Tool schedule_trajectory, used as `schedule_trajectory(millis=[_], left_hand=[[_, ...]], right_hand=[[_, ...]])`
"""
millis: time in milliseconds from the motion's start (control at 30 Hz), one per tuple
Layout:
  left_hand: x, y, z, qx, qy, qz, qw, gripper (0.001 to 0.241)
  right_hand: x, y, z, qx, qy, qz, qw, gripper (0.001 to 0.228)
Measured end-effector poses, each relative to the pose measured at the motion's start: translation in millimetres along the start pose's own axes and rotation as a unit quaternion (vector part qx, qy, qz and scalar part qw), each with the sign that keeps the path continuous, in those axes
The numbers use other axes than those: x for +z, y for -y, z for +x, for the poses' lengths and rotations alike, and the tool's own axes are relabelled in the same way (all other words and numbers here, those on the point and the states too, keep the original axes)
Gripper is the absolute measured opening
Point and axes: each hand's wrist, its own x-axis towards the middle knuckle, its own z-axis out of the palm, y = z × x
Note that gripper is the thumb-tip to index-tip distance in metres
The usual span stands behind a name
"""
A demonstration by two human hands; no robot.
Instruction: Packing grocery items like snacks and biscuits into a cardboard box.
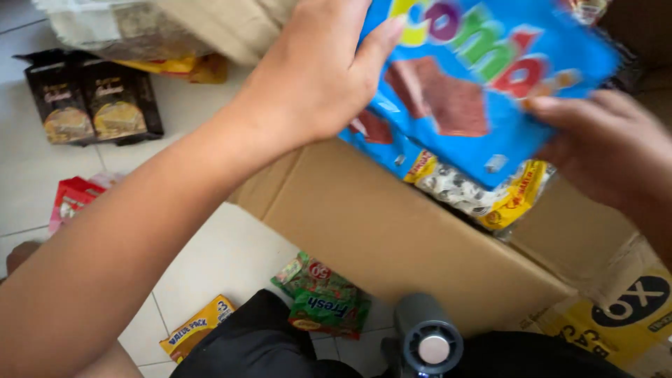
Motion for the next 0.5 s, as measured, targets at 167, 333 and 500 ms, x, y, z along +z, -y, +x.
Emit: schedule_trajectory(millis=[167, 333, 500], left_hand=[[29.2, 28.5, 8.3, -0.239, 0.145, 0.006, 0.960, 0.032], [37.2, 58.2, -9.3, -0.213, 0.149, 0.096, 0.961, 0.022], [47.5, 19.4, -5.7, -0.237, 0.153, 0.246, 0.927, 0.048]], right_hand=[[8.3, -28.5, 34.9, 0.093, 0.007, 0.036, 0.995, 0.043], [26.4, -46.9, 55.2, 0.158, 0.074, -0.035, 0.984, 0.044], [31.2, -54.4, 67.3, 0.167, 0.104, -0.123, 0.973, 0.047]])
